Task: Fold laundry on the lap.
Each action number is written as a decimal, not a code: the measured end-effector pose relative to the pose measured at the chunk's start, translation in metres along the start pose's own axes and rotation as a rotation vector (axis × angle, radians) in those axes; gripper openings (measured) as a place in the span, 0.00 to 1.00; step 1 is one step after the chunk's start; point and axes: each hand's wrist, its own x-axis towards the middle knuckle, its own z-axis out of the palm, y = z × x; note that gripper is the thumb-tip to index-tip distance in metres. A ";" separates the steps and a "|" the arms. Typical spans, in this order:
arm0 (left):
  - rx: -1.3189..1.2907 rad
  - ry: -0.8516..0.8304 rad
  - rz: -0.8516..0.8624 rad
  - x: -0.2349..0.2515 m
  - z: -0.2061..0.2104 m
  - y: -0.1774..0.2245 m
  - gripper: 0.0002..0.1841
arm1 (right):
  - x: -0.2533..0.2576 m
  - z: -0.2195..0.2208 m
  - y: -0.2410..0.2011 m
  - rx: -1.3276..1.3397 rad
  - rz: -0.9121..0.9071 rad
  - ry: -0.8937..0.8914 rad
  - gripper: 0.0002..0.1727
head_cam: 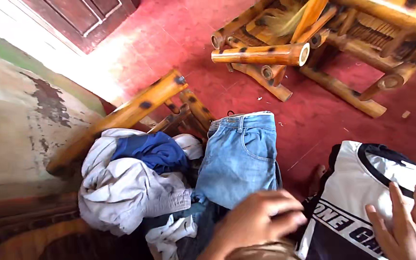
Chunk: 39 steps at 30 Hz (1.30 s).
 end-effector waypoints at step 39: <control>-0.459 0.478 -0.750 -0.012 -0.032 -0.096 0.22 | 0.095 0.088 -0.117 1.237 0.454 -0.473 0.57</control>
